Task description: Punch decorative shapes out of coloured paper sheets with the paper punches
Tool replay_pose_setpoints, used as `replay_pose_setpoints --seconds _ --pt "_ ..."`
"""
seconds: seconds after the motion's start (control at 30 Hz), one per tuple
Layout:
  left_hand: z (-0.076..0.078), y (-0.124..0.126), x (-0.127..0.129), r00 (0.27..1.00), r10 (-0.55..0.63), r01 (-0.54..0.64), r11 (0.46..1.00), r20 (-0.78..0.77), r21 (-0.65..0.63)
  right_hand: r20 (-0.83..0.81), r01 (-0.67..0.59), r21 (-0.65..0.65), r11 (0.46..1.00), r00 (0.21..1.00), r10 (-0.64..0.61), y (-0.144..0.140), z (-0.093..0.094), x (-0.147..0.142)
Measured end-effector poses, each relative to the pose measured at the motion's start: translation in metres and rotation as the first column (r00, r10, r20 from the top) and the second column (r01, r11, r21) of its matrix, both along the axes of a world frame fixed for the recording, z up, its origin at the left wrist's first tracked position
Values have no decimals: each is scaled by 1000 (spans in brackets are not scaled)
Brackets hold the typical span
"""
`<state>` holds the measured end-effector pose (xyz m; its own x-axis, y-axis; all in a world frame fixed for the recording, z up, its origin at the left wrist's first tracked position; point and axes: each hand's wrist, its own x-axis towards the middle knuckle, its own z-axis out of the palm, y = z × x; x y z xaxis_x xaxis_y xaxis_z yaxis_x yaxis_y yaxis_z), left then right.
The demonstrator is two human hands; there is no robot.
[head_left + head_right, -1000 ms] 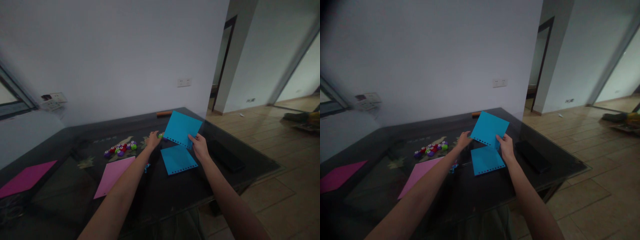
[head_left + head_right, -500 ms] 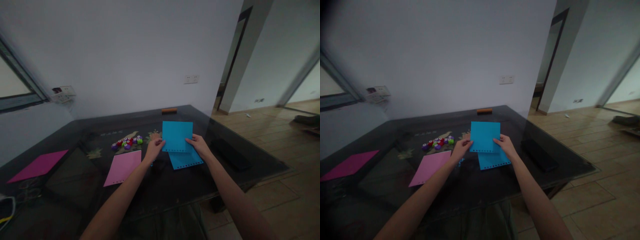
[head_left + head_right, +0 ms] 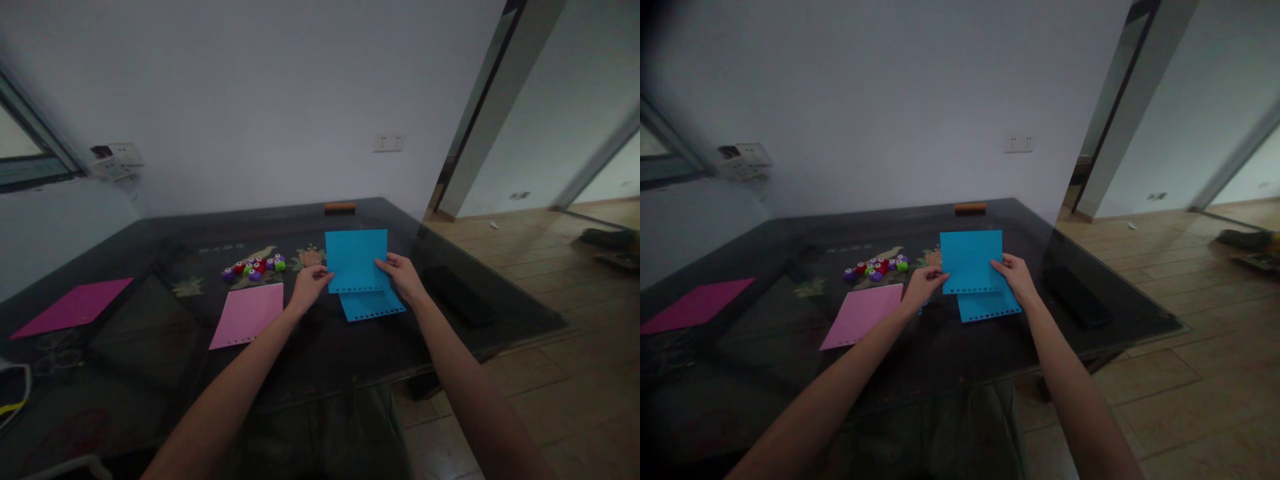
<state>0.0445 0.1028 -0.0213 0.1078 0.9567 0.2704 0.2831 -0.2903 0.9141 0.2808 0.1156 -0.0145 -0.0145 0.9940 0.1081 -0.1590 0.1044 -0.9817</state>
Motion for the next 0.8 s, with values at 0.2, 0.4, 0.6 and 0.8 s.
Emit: replay_pose_setpoints --seconds 0.2,0.4,0.6,0.8 --pt "0 -8 6 998 -50 47 997 -41 -56 -6 115 47 992 993 -115 1 3 6" --pt "1 -14 9 999 -27 25 999 -46 -46 87 156 -50 987 985 -151 5 -1 22" --pt "-3 -10 6 974 86 -89 996 -212 -6 217 235 -108 966 954 -207 8 -5 27" --pt "-12 -13 6 908 38 6 995 -417 103 270 198 -160 967 951 -150 9 -9 25"
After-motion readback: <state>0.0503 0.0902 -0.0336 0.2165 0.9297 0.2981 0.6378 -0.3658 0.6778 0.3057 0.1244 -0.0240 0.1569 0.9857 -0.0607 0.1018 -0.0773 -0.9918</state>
